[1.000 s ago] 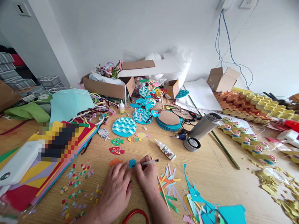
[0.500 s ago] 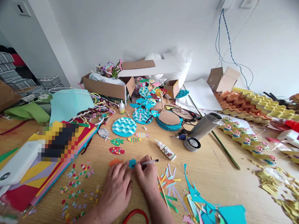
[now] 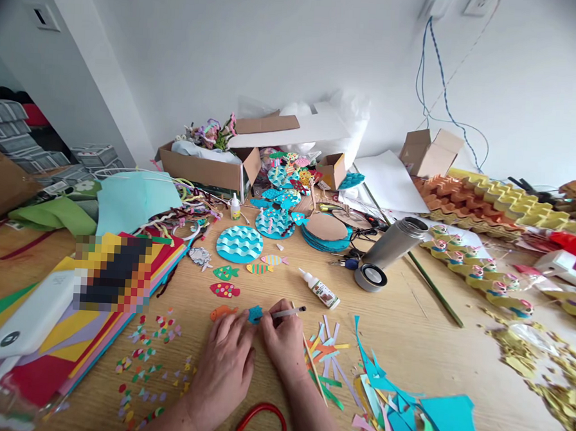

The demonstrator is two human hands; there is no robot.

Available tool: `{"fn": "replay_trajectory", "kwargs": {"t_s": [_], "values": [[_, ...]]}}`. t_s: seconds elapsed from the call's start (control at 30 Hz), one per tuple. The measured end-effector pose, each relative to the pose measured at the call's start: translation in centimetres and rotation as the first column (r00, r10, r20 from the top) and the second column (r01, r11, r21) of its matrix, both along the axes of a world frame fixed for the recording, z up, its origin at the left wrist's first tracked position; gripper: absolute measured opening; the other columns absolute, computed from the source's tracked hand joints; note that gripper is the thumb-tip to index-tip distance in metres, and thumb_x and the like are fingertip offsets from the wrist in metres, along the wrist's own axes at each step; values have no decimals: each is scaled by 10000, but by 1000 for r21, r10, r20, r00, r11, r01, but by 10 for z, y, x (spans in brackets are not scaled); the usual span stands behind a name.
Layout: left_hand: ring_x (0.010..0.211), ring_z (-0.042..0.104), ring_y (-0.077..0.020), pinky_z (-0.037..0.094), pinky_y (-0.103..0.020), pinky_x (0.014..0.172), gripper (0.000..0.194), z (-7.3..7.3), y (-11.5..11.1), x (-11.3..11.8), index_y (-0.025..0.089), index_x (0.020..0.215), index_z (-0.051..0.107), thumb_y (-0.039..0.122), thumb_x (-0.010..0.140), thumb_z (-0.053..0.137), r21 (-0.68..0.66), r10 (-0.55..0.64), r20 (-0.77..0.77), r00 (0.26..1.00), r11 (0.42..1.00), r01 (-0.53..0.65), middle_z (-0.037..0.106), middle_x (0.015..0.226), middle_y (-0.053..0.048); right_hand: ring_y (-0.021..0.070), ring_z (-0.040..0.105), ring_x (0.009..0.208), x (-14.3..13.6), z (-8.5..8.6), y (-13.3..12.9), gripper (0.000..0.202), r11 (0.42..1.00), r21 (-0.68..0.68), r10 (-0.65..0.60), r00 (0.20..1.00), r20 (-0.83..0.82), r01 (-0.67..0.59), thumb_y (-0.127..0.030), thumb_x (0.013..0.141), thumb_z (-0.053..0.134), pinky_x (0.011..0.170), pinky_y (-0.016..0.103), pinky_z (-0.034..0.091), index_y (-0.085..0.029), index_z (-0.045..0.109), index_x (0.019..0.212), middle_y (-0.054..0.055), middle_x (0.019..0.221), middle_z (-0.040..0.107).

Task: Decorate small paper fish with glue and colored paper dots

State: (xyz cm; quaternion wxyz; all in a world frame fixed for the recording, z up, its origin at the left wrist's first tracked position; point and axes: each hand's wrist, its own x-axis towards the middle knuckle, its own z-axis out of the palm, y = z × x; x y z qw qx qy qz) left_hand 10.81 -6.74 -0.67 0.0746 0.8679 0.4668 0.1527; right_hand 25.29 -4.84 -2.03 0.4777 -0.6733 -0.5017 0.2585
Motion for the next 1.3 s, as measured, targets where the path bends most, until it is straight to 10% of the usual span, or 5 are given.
{"fn": "replay_trajectory", "kwargs": {"t_s": [1.3], "values": [[1296, 395, -316, 319, -539, 1117, 459, 0, 0, 0, 151, 1259, 567, 128, 805, 504, -5, 7, -10, 1000, 1000, -7, 517, 1372, -101, 151, 499, 530, 1, -4, 0, 182, 999, 0, 47, 998, 34, -47, -327, 824, 546, 515, 263, 380, -221, 503, 682, -11, 584, 537]]}}
